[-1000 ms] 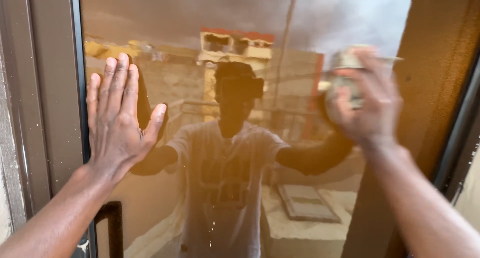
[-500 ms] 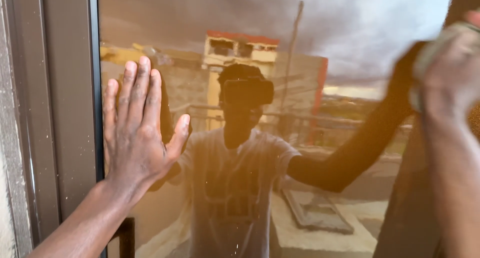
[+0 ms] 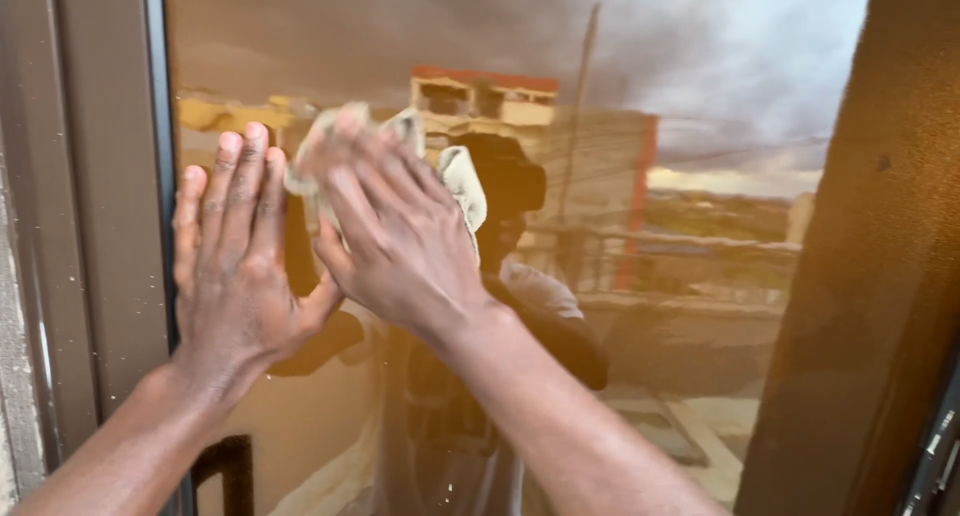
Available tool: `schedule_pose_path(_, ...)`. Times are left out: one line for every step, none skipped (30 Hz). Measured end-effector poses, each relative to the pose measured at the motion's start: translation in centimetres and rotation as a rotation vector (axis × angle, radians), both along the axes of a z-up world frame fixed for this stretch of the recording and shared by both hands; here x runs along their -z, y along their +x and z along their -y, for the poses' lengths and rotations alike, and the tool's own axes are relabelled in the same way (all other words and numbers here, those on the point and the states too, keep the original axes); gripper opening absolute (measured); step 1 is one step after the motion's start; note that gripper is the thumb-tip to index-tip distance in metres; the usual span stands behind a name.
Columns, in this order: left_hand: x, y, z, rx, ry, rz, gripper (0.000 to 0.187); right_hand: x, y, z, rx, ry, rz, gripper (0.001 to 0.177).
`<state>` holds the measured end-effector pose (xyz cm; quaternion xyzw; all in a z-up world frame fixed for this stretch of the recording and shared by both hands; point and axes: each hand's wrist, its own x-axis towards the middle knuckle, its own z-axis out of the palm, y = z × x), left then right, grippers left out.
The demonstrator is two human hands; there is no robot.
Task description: Wiping a glass door with a cloth to clean the surface
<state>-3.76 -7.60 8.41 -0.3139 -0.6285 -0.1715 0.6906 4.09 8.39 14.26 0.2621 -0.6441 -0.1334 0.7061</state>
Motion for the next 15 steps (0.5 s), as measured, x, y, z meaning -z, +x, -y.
schedule_pose_path(0.1,-0.1,0.2,0.008,-0.036,0.051,0.1,0.6,0.5,-0.7,-0.054,0.138,0.067,0.04)
schedule_pose_path(0.2,0.0,0.4,0.009,-0.037,0.053,0.1,0.0,1.4,-2.3,-0.053,0.137,0.069,0.04)
schedule_pose_path(0.1,0.0,0.6,-0.003,-0.048,0.04,0.094,-0.8,2.3,-3.9,-0.147,0.181,0.105,0.029)
schedule_pose_path(0.0,-0.1,0.9,-0.015,-0.058,0.026,0.089,-1.6,3.1,-5.5,-0.242,0.225,0.141,0.018)
schedule_pose_path(0.0,-0.1,1.0,-0.012,-0.059,0.029,0.089,-2.3,3.9,-7.8,-0.24,0.223,0.144,0.018)
schedule_pose_path(0.1,-0.2,1.2,-0.009,-0.069,-0.013,0.087,-3.1,4.8,-10.1,-0.211,0.148,0.071,0.022)
schedule_pose_path(0.3,-0.4,1.3,-0.004,-0.077,-0.051,0.084,-3.7,5.5,-12.4,-0.179,0.073,0.002,0.027)
schedule_pose_path(0.4,-0.4,1.3,-0.001,-0.078,-0.045,0.084,-4.2,6.9,-14.7,-0.177,0.072,0.009,0.027)
schedule_pose_path(0.4,-0.5,1.4,0.009,-0.083,-0.059,0.084,-4.8,8.1,-17.0,-0.073,0.048,-0.027,0.026)
schedule_pose_path(0.3,-0.7,1.5,0.018,-0.089,-0.074,0.083,-5.5,9.4,-19.3,0.03,0.026,-0.061,0.025)
schedule_pose_path(0.4,-0.6,1.4,0.023,-0.092,-0.071,0.083,-5.6,10.4,-21.6,0.035,0.023,-0.058,0.025)
schedule_pose_path(0.4,-0.5,1.3,0.027,-0.091,-0.073,0.082,-5.7,11.4,-24.0,0.131,0.041,-0.144,0.025)
schedule_pose_path(0.2,-0.5,1.2,0.034,-0.089,-0.081,0.081,-6.0,12.4,-26.3,0.228,0.062,-0.232,0.028)
schedule_pose_path(0.2,-0.7,0.9,0.04,-0.091,-0.084,0.081,-6.0,13.2,-28.3,0.235,0.061,-0.234,0.028)
schedule_pose_path(0.2,-0.7,0.7,0.024,-0.086,-0.107,0.081,-6.1,13.9,-30.2,0.227,-0.057,-0.185,0.033)
